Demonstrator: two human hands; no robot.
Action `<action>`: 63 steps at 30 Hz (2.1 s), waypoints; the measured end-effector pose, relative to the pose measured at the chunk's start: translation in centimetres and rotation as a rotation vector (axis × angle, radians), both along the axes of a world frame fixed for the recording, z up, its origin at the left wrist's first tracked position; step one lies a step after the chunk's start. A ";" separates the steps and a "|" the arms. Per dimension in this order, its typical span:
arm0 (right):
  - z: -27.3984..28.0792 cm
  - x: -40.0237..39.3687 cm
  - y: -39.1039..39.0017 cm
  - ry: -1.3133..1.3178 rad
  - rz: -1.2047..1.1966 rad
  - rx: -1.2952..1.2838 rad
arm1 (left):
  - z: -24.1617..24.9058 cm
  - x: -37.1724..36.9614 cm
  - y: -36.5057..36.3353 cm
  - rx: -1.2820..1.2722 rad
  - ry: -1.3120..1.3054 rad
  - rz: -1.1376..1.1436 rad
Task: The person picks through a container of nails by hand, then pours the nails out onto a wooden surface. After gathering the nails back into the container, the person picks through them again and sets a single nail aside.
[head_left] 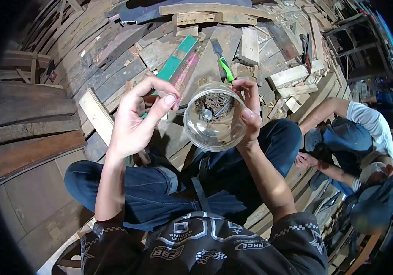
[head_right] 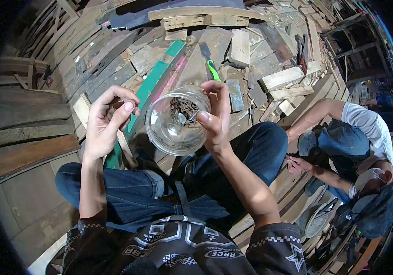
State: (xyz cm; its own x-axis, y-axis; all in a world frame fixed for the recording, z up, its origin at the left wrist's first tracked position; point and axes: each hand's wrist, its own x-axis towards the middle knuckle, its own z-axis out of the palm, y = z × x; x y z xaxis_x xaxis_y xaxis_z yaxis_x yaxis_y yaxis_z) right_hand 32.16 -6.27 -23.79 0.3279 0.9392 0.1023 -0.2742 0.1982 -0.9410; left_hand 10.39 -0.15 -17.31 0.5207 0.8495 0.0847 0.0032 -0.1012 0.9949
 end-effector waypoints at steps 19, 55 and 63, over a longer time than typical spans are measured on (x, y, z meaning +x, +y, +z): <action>-0.3 0.0 0.0 -0.013 -0.010 -0.004 | 0.1 0.0 -0.1 -0.007 0.011 0.002; -0.4 -0.1 0.2 -0.053 -0.035 -0.009 | 0.2 0.2 -0.3 0.010 -0.019 0.001; -0.6 0.0 0.2 -0.049 -0.018 -0.012 | 0.3 0.0 -0.3 -0.015 -0.010 -0.014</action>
State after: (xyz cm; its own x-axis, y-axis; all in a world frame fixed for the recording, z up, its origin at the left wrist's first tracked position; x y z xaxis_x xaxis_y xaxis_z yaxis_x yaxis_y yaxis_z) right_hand 32.12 -6.09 -24.37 0.3398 0.9343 0.1074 -0.2238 0.1912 -0.9557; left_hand 10.37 -0.46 -17.03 0.5320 0.8431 0.0778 -0.0084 -0.0866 0.9962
